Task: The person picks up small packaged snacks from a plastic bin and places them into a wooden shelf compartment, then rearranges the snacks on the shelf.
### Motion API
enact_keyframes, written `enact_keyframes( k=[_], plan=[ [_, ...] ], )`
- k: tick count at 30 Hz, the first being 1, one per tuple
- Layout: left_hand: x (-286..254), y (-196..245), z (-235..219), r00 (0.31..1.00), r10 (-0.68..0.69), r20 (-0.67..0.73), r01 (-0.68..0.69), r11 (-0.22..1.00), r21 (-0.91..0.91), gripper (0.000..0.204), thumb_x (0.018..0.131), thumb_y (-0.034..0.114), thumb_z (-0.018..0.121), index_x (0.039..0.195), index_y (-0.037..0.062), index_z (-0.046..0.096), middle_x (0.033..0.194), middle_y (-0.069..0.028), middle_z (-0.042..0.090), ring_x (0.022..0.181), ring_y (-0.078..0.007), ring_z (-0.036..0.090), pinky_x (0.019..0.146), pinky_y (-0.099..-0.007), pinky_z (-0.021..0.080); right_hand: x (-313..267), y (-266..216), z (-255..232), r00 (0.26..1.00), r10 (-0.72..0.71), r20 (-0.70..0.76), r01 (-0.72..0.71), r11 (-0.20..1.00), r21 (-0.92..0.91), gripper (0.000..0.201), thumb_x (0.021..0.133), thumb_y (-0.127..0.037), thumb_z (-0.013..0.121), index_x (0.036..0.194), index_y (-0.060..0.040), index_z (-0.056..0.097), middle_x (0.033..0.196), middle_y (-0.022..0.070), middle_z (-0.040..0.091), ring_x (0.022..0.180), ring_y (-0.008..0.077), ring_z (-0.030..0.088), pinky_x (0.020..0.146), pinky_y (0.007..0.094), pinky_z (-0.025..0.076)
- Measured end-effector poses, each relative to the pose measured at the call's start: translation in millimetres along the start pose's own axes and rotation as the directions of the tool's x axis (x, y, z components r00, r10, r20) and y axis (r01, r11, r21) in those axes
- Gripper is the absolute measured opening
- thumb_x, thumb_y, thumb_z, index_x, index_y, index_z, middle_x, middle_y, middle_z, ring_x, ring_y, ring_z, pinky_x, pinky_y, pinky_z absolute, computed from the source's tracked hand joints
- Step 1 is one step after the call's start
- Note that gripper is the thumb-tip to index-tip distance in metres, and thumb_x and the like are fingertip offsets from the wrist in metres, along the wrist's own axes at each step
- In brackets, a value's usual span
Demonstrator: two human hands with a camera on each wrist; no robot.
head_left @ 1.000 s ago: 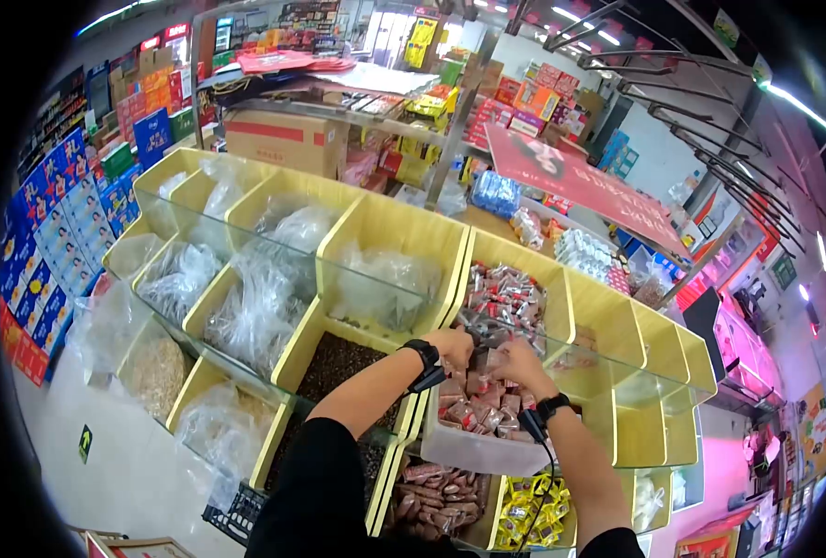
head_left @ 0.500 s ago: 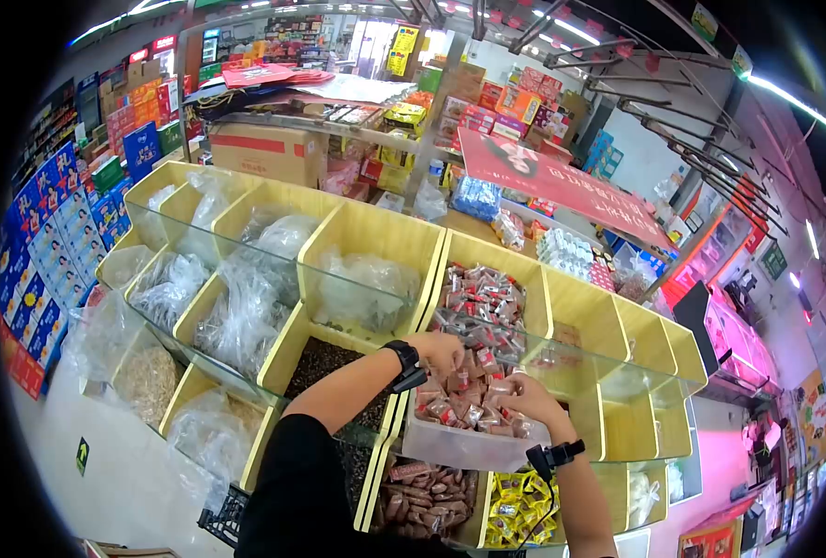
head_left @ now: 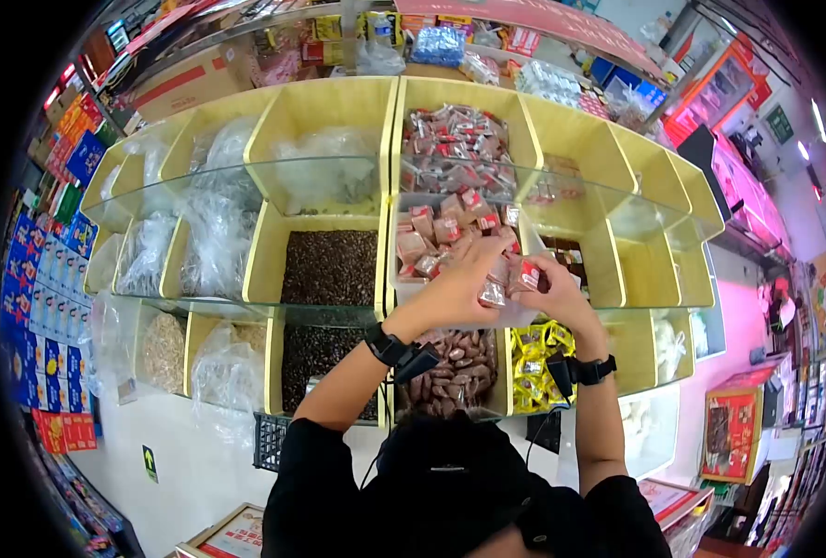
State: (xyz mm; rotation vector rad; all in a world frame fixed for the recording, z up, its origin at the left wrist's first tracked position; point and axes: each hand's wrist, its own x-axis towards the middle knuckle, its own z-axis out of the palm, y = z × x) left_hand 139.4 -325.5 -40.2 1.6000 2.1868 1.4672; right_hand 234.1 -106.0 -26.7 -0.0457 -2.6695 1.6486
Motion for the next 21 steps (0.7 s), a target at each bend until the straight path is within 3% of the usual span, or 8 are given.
enact_keyframes(
  k=[1, 5, 8, 9, 12, 13, 16, 21],
  plan=[
    [-2.0, -1.1, 7.1, 1.000, 0.001, 0.002, -0.001, 1.000, -0.029, 0.098, 0.066, 0.016, 0.078, 0.151, 0.0065, 0.030, 0.151, -0.0206, 0.036, 0.140, -0.0438, 0.032, 0.118, -0.0485, 0.025, -3.8, 3.6, -0.3, 1.000, 0.027, -0.001, -0.026, 0.997, 0.073, 0.060, 0.074, -0.022, 0.085, 0.122, 0.0021, 0.060, 0.111, 0.0085, 0.061, 0.104, 0.0172, 0.058, 0.093, 0.0321, 0.046],
    [5.5, 4.2, 13.0, 0.999, -0.009, 0.036, 0.007, 0.999, 0.042, 0.099, 0.067, 0.016, 0.078, 0.152, 0.0051, 0.028, 0.152, -0.0222, 0.034, 0.144, -0.0423, 0.027, 0.119, -0.0483, 0.025, -7.1, -5.4, -0.1, 0.995, -0.073, -0.065, 0.062, 0.986, -0.153, 0.047, 0.080, -0.019, 0.081, 0.118, -0.0014, 0.059, 0.113, 0.0069, 0.057, 0.107, 0.0145, 0.055, 0.096, 0.0290, 0.044],
    [6.9, 6.6, 15.1, 1.000, 0.009, 0.012, -0.008, 0.999, -0.032, 0.100, 0.068, 0.016, 0.077, 0.152, 0.0034, 0.027, 0.153, -0.0227, 0.033, 0.145, -0.0421, 0.027, 0.119, -0.0485, 0.024, -3.8, 10.7, 6.9, 0.990, -0.084, -0.112, 0.077, 0.995, -0.070, 0.047, 0.083, -0.019, 0.078, 0.121, -0.0016, 0.057, 0.116, 0.0065, 0.057, 0.107, 0.0146, 0.056, 0.094, 0.0290, 0.045],
    [6.6, 8.8, 15.0, 1.000, 0.015, 0.012, -0.015, 1.000, -0.010, 0.099, 0.068, 0.014, 0.076, 0.153, 0.0015, 0.025, 0.155, -0.0231, 0.032, 0.145, -0.0411, 0.028, 0.119, -0.0456, 0.026, -6.0, 7.9, 9.3, 0.996, 0.058, -0.065, -0.049, 0.991, 0.127, 0.049, 0.083, -0.016, 0.078, 0.124, -0.0019, 0.054, 0.119, 0.0072, 0.057, 0.110, 0.0148, 0.056, 0.094, 0.0303, 0.047],
    [9.0, 12.5, 14.9, 0.997, -0.041, 0.066, 0.052, 0.984, -0.168, 0.100, 0.069, 0.012, 0.075, 0.154, 0.0012, 0.022, 0.156, -0.0231, 0.031, 0.146, -0.0380, 0.031, 0.118, -0.0415, 0.028, -4.4, -1.7, 25.4, 0.981, -0.025, -0.192, 0.066, 0.975, 0.211, 0.050, 0.084, -0.014, 0.077, 0.126, -0.0023, 0.053, 0.120, 0.0070, 0.056, 0.111, 0.0147, 0.056, 0.094, 0.0309, 0.049],
    [8.5, 12.3, 14.9, 0.996, -0.050, 0.080, 0.062, 0.985, -0.163, 0.102, 0.069, 0.011, 0.074, 0.155, 0.0011, 0.020, 0.156, -0.0238, 0.031, 0.145, -0.0383, 0.032, 0.117, -0.0407, 0.030, -3.0, 3.3, 30.2, 0.983, 0.051, -0.179, 0.013, 0.940, 0.341, 0.059, 0.082, -0.014, 0.080, 0.131, -0.0024, 0.051, 0.125, 0.0077, 0.056, 0.111, 0.0145, 0.057, 0.096, 0.0308, 0.048],
    [7.0, 10.7, 10.8, 0.993, -0.062, 0.103, 0.077, 0.985, -0.151, 0.105, 0.069, 0.008, 0.072, 0.156, 0.0011, 0.014, 0.157, -0.0251, 0.029, 0.143, -0.0377, 0.036, 0.116, -0.0384, 0.033, 0.8, 15.8, 28.8, 0.966, -0.134, -0.221, 0.128, 0.991, -0.040, 0.068, 0.077, -0.015, 0.083, 0.135, -0.0023, 0.051, 0.127, 0.0092, 0.057, 0.107, 0.0139, 0.060, 0.095, 0.0294, 0.049],
    [6.6, 21.7, -2.5, 0.983, -0.074, 0.166, 0.115, 0.961, -0.252, 0.105, 0.070, 0.007, 0.069, 0.158, 0.0028, 0.011, 0.159, -0.0236, 0.028, 0.145, -0.0323, 0.035, 0.115, -0.0349, 0.033, -7.0, -4.8, 22.9, 0.978, -0.047, -0.205, 0.076, 0.988, 0.134, 0.059, 0.073, -0.014, 0.086, 0.125, -0.0011, 0.061, 0.112, 0.0083, 0.066, 0.099, 0.0141, 0.062, 0.090, 0.0292, 0.050]
  ],
)
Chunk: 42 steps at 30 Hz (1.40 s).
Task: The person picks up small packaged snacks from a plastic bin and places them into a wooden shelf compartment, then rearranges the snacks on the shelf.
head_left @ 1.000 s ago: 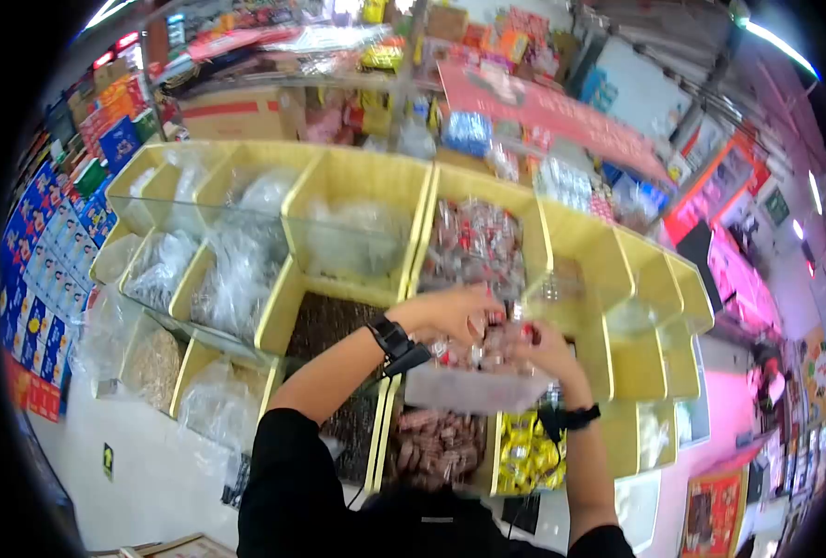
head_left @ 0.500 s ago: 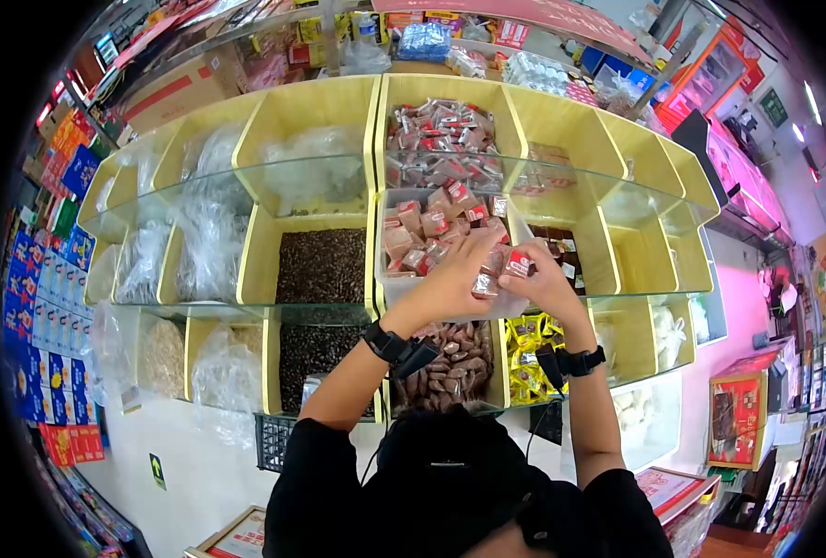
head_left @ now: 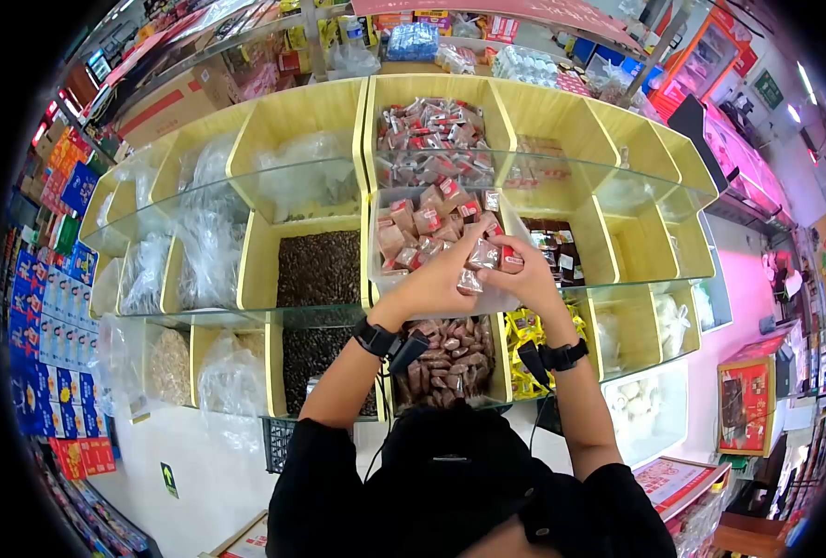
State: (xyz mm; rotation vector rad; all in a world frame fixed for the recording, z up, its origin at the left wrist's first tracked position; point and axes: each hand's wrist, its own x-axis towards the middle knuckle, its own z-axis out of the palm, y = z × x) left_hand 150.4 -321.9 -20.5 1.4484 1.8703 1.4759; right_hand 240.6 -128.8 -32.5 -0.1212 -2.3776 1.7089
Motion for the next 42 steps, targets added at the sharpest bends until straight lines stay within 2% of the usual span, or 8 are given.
enact_keyframes(
  k=[3, 6, 15, 19, 24, 32, 36, 42],
  plan=[
    [0.2, -12.6, -3.8, 0.996, 0.088, -0.031, -0.085, 0.994, 0.065, 0.101, 0.074, 0.010, 0.075, 0.157, 0.0038, 0.018, 0.159, -0.0176, 0.033, 0.143, -0.0274, 0.039, 0.113, -0.0376, 0.036, -0.5, 7.2, -0.2, 0.992, -0.084, -0.098, 0.079, 0.995, -0.058, 0.047, 0.075, -0.016, 0.085, 0.116, -0.0007, 0.068, 0.103, 0.0053, 0.068, 0.094, 0.0112, 0.063, 0.084, 0.0265, 0.051],
    [-0.6, -14.8, -6.4, 0.997, -0.019, -0.081, -0.008, 0.948, -0.318, 0.095, 0.077, 0.010, 0.077, 0.155, 0.0038, 0.023, 0.154, -0.0145, 0.043, 0.134, -0.0226, 0.050, 0.106, -0.0368, 0.044, -6.8, 20.8, -2.0, 0.975, -0.007, -0.220, 0.004, 1.000, -0.012, 0.042, 0.079, -0.016, 0.081, 0.116, -0.0003, 0.068, 0.107, 0.0064, 0.069, 0.095, 0.0104, 0.063, 0.083, 0.0258, 0.051],
    [-21.7, -10.4, 17.8, 0.984, -0.178, -0.001, 0.122, 0.680, -0.723, 0.060, 0.090, 0.010, 0.072, 0.137, 0.0105, 0.035, 0.102, -0.0055, 0.060, 0.094, -0.0140, 0.063, 0.078, -0.0279, 0.051, -34.5, 16.7, -3.4, 0.981, 0.096, -0.166, 0.022, 0.802, 0.597, 0.045, 0.086, -0.008, 0.068, 0.129, 0.0017, 0.059, 0.113, 0.0064, 0.068, 0.092, 0.0113, 0.066, 0.077, 0.0230, 0.053],
    [-45.4, -4.4, 39.6, 0.968, -0.199, 0.153, 0.251, 0.735, -0.629, 0.060, 0.089, 0.009, 0.072, 0.132, 0.0108, 0.031, 0.116, -0.0071, 0.051, 0.090, -0.0134, 0.062, 0.077, -0.0275, 0.050, -50.4, 22.5, -1.0, 0.998, 0.052, -0.047, 0.002, 0.647, 0.763, 0.057, 0.085, -0.019, 0.074, 0.132, 0.0062, 0.053, 0.120, 0.0129, 0.066, 0.105, 0.0213, 0.066, 0.092, 0.0341, 0.055],
    [-77.9, -20.8, 70.0, 0.949, -0.163, 0.269, 0.314, 0.530, -0.787, 0.066, 0.078, -0.001, 0.062, 0.133, 0.0108, 0.030, 0.124, -0.0104, 0.048, 0.106, -0.0111, 0.050, 0.086, -0.0253, 0.042, -80.1, 36.7, 3.9, 0.992, 0.120, -0.039, -0.036, 0.568, 0.822, 0.065, 0.083, -0.025, 0.076, 0.134, 0.0056, 0.051, 0.125, 0.0145, 0.064, 0.109, 0.0241, 0.065, 0.097, 0.0390, 0.053],
    [-107.4, -26.0, 98.9, 0.834, -0.460, 0.303, 0.408, 0.146, -0.901, 0.044, 0.100, 0.018, 0.061, 0.136, 0.0168, 0.035, 0.126, -0.0125, 0.059, 0.102, -0.0209, 0.065, 0.082, -0.0328, 0.056, -123.4, 53.6, 5.6, 0.959, 0.281, -0.031, -0.101, 0.443, 0.891, 0.074, 0.084, -0.033, 0.073, 0.143, -0.0019, 0.042, 0.137, 0.0135, 0.054, 0.122, 0.0266, 0.056, 0.104, 0.0423, 0.047],
    [-106.5, -17.7, 102.5, 0.773, -0.524, 0.357, 0.504, 0.168, -0.847, 0.048, 0.096, 0.018, 0.066, 0.134, 0.0159, 0.037, 0.127, -0.0120, 0.058, 0.098, -0.0183, 0.065, 0.070, -0.0307, 0.057, -138.2, 66.5, 5.3, 0.939, 0.343, -0.018, -0.121, 0.380, 0.917, 0.063, 0.091, -0.034, 0.064, 0.143, -0.0046, 0.043, 0.134, 0.0144, 0.056, 0.113, 0.0269, 0.060, 0.099, 0.0420, 0.050],
    [-94.8, -25.6, 105.2, 0.873, -0.468, 0.138, 0.472, 0.738, -0.483, 0.054, 0.087, 0.009, 0.070, 0.131, 0.0043, 0.039, 0.118, -0.0101, 0.058, 0.093, -0.0132, 0.060, 0.077, -0.0290, 0.052, -146.8, 63.9, 2.3, 0.934, 0.356, 0.028, -0.194, 0.441, 0.876, 0.051, 0.095, -0.036, 0.057, 0.134, -0.0038, 0.051, 0.127, 0.0116, 0.061, 0.109, 0.0233, 0.062, 0.093, 0.0389, 0.052]
  ],
)
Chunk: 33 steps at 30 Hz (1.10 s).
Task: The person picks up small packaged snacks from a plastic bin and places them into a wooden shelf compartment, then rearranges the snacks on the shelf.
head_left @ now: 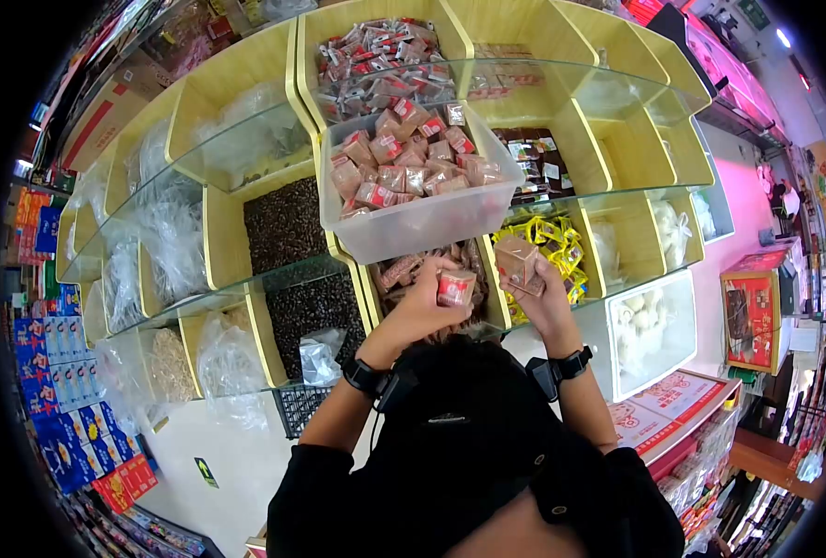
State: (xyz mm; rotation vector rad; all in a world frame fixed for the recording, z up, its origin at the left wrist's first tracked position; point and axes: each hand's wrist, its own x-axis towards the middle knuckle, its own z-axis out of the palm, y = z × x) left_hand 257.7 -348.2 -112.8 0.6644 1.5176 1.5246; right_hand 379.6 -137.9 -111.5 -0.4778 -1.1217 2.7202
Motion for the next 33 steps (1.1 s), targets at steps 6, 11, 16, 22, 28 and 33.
enact_keyframes(
  k=[6, 11, 16, 22, 28, 33],
  plan=[
    [8.2, 20.6, -13.3, 0.943, 0.332, 0.023, -0.319, 0.881, 0.350, 0.052, 0.085, 0.010, 0.072, 0.132, 0.0037, 0.049, 0.113, -0.0093, 0.060, 0.098, -0.0147, 0.059, 0.087, -0.0288, 0.048, -5.3, -0.9, 7.4, 0.999, -0.039, -0.036, 0.032, 0.984, -0.174, 0.056, 0.092, -0.034, 0.060, 0.136, -0.0015, 0.051, 0.123, 0.0092, 0.062, 0.109, 0.0190, 0.061, 0.091, 0.0333, 0.050],
    [1.3, 36.7, -9.7, 0.989, 0.140, -0.051, -0.122, 0.958, 0.261, 0.046, 0.082, 0.016, 0.078, 0.120, 0.0026, 0.057, 0.111, -0.0092, 0.061, 0.100, -0.0169, 0.059, 0.092, -0.0318, 0.046, -13.1, -5.2, -0.5, 0.983, -0.153, -0.099, 0.054, 0.763, -0.644, 0.057, 0.080, -0.014, 0.075, 0.134, -0.0051, 0.057, 0.115, 0.0082, 0.063, 0.100, 0.0181, 0.063, 0.090, 0.0294, 0.050],
    [4.9, 27.9, -16.5, 0.986, 0.164, 0.032, -0.167, 0.974, 0.154, 0.047, 0.080, 0.018, 0.080, 0.116, 0.0025, 0.054, 0.102, -0.0050, 0.060, 0.097, -0.0123, 0.057, 0.085, -0.0293, 0.046, -18.6, -21.1, 24.0, 0.963, -0.239, 0.125, 0.209, 0.370, -0.905, 0.071, 0.066, -0.008, 0.081, 0.133, -0.0029, 0.056, 0.113, 0.0085, 0.063, 0.105, 0.0191, 0.061, 0.096, 0.0315, 0.048],
    [5.2, 10.1, -10.0, 0.989, 0.146, -0.029, -0.147, 0.989, -0.025, 0.041, 0.084, 0.009, 0.076, 0.111, 0.0070, 0.046, 0.095, -0.0023, 0.058, 0.097, -0.0076, 0.056, 0.075, -0.0252, 0.049, -21.3, -37.0, 42.7, 0.951, -0.185, 0.249, 0.279, 0.158, -0.947, 0.067, 0.064, -0.011, 0.083, 0.127, -0.0059, 0.060, 0.114, 0.0117, 0.064, 0.107, 0.0265, 0.063, 0.097, 0.0360, 0.047],
    [9.3, -4.3, 5.7, 0.983, -0.043, -0.178, -0.033, 0.916, -0.401, 0.036, 0.092, -0.001, 0.064, 0.118, 0.0078, 0.041, 0.110, -0.0063, 0.058, 0.103, -0.0135, 0.062, 0.087, -0.0318, 0.056, -22.9, -41.6, 58.6, 0.896, -0.225, 0.383, 0.338, -0.213, -0.917, 0.062, 0.063, -0.018, 0.081, 0.122, -0.0113, 0.063, 0.111, 0.0114, 0.063, 0.100, 0.0318, 0.063, 0.086, 0.0410, 0.047],
    [17.0, 8.3, 30.9, 0.982, -0.096, -0.163, 0.003, 0.869, -0.494, 0.043, 0.091, -0.004, 0.063, 0.129, 0.0075, 0.044, 0.115, -0.0049, 0.057, 0.102, -0.0136, 0.062, 0.087, -0.0328, 0.058, -19.3, -32.0, 72.7, 0.842, -0.197, 0.502, 0.380, -0.445, -0.811, 0.065, 0.063, -0.015, 0.075, 0.127, -0.0132, 0.061, 0.108, 0.0053, 0.061, 0.092, 0.0254, 0.062, 0.079, 0.0384, 0.045]
  ],
)
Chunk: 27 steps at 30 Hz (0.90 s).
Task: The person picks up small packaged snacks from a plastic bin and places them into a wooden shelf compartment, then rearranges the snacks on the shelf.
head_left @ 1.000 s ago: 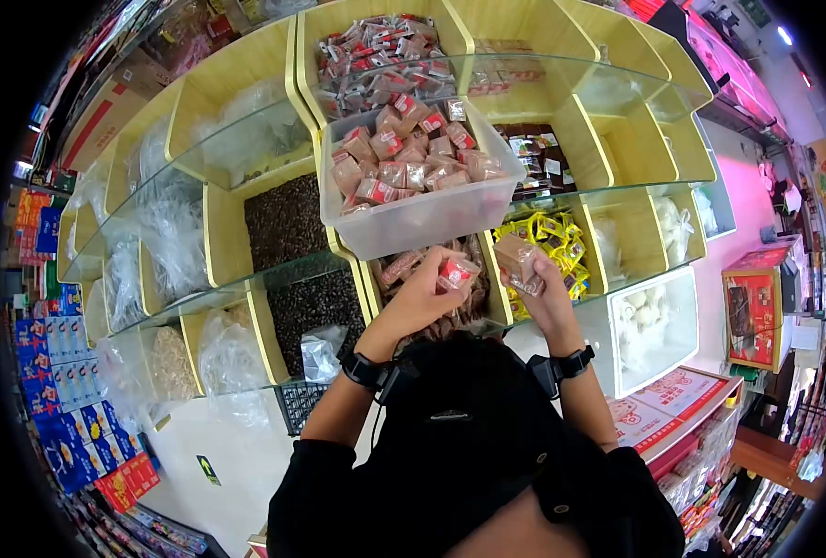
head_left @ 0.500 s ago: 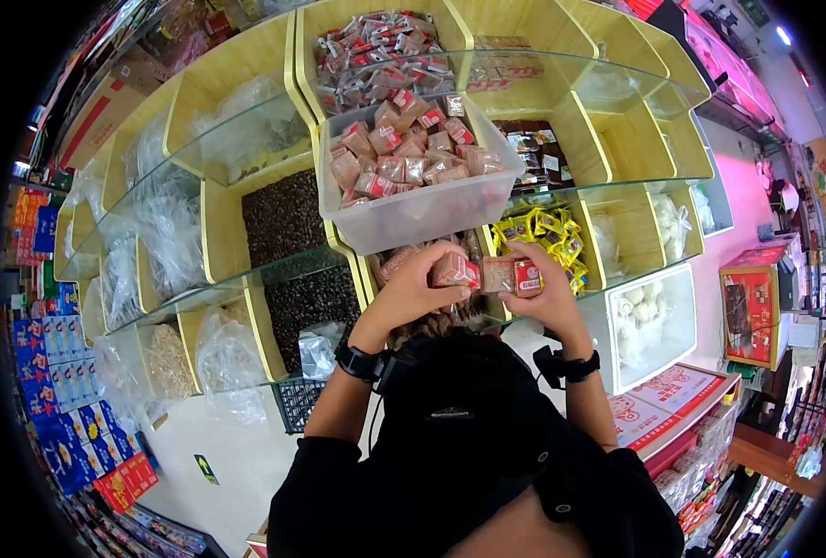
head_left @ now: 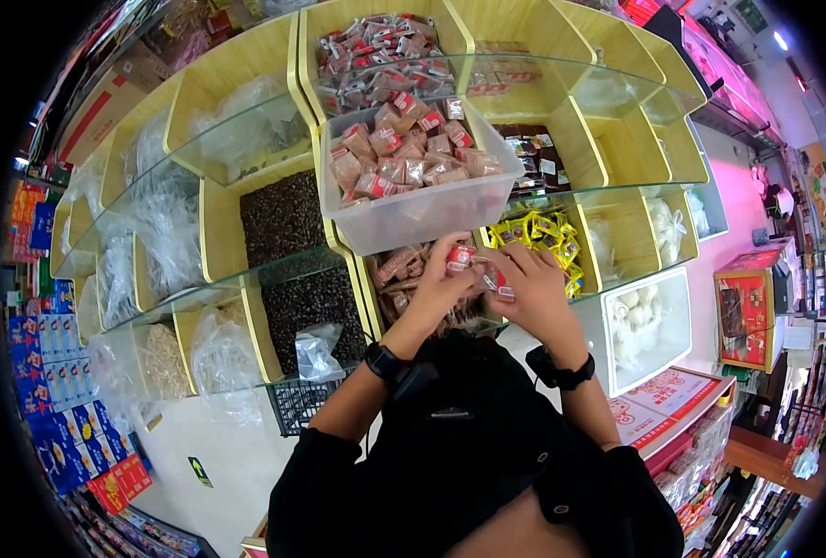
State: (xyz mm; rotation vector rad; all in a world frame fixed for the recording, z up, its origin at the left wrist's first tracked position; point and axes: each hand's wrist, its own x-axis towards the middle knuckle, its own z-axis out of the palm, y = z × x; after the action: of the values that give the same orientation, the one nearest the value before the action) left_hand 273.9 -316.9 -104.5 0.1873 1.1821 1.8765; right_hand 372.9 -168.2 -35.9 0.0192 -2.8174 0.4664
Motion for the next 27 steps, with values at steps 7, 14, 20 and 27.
enact_keyframes(
  k=[7, 14, 20, 27],
  plan=[
    [11.9, -8.6, 2.2, 0.971, 0.238, 0.038, -0.239, 0.971, 0.018, 0.039, 0.089, 0.002, 0.071, 0.124, 0.0061, 0.054, 0.112, -0.0043, 0.060, 0.102, -0.0113, 0.060, 0.087, -0.0255, 0.053, 10.0, -8.5, -2.0, 0.999, -0.046, -0.025, 0.045, 0.999, -0.029, 0.080, 0.064, -0.015, 0.079, 0.140, -0.0107, 0.052, 0.115, 0.0099, 0.059, 0.102, 0.0278, 0.062, 0.085, 0.0394, 0.047],
    [12.0, -6.4, -13.4, 0.957, 0.166, 0.239, -0.001, 0.823, -0.568, 0.028, 0.098, 0.007, 0.061, 0.124, 0.0100, 0.051, 0.124, -0.0088, 0.060, 0.112, -0.0201, 0.062, 0.092, -0.0379, 0.056, 14.3, -2.1, -16.3, 0.992, 0.127, -0.016, -0.100, 0.847, 0.522, 0.091, 0.062, -0.009, 0.088, 0.143, -0.0035, 0.047, 0.122, 0.0110, 0.059, 0.109, 0.0257, 0.060, 0.097, 0.0386, 0.047],
    [13.6, -17.8, -8.2, 0.936, 0.239, 0.260, -0.063, 0.838, -0.543, 0.026, 0.101, 0.011, 0.057, 0.126, 0.0110, 0.049, 0.125, -0.0063, 0.058, 0.114, -0.0185, 0.060, 0.094, -0.0361, 0.054, 16.1, -1.7, -16.0, 0.995, 0.086, 0.042, -0.095, 0.856, 0.509, 0.075, 0.063, -0.011, 0.086, 0.133, -0.0072, 0.060, 0.122, 0.0123, 0.059, 0.110, 0.0296, 0.059, 0.096, 0.0378, 0.047],
    [16.9, -19.8, 1.0, 0.960, 0.234, 0.156, -0.185, 0.943, -0.276, 0.041, 0.101, 0.007, 0.052, 0.140, 0.0108, 0.039, 0.131, -0.0067, 0.051, 0.120, -0.0147, 0.053, 0.096, -0.0302, 0.050, 13.0, 2.3, -13.6, 1.000, 0.008, 0.011, -0.010, 0.980, 0.197, 0.075, 0.064, -0.012, 0.085, 0.134, -0.0088, 0.059, 0.124, 0.0149, 0.058, 0.111, 0.0352, 0.058, 0.099, 0.0420, 0.046]
  ],
)
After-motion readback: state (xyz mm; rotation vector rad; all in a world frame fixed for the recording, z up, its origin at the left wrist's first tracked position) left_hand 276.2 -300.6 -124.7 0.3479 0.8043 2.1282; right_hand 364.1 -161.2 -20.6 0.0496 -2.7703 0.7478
